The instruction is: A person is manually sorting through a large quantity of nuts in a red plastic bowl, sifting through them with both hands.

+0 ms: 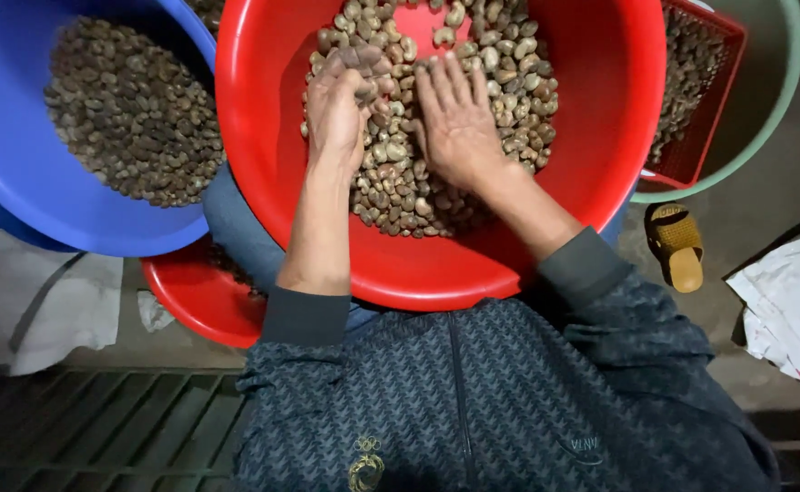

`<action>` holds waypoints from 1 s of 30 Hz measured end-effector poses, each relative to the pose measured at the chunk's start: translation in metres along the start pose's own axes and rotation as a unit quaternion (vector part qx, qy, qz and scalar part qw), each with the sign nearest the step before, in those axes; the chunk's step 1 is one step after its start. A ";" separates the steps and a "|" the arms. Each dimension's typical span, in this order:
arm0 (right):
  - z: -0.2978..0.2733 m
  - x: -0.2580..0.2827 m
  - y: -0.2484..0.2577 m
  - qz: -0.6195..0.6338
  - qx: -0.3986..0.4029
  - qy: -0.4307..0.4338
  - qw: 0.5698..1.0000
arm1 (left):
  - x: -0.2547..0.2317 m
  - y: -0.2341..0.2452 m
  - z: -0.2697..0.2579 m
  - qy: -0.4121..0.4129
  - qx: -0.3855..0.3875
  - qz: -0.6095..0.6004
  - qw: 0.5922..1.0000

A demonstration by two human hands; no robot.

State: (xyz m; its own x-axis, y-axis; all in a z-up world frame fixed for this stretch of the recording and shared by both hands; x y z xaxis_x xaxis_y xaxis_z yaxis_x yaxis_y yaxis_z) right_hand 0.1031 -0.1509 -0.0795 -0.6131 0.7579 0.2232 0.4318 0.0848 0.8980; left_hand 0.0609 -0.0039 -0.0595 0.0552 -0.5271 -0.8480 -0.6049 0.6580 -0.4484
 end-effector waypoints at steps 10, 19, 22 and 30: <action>0.035 -0.037 0.026 0.033 -0.031 -0.102 0.994 | 0.002 0.004 0.001 0.004 -0.038 0.050 0.998; 0.046 -0.018 0.037 0.081 -0.212 -0.067 0.972 | 0.001 0.006 -0.001 0.011 -0.046 0.082 0.995; 0.063 -0.018 0.032 0.074 -0.161 -0.072 0.982 | 0.003 0.008 0.002 0.017 -0.053 0.095 0.994; 0.013 0.041 -0.009 0.046 -0.021 0.008 0.999 | -0.016 0.014 0.012 -0.043 -0.033 0.243 0.968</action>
State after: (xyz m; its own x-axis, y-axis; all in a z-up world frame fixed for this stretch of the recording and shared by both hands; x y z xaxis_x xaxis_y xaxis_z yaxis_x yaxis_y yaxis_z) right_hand 0.0823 -0.1122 -0.0837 -0.5827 0.7511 0.3103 0.4583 -0.0116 0.8887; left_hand 0.0611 0.0203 -0.0560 -0.1850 -0.1146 -0.9760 -0.6255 0.7798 0.0270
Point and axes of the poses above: each hand's wrist, its own z-axis towards the middle knuckle, its own y-axis out of the back of the hand, x = y × z, the point moved 8 cm from there along z, towards the middle knuckle, and after that the axes turned 12 degrees about -y, right-handed, at the moved point
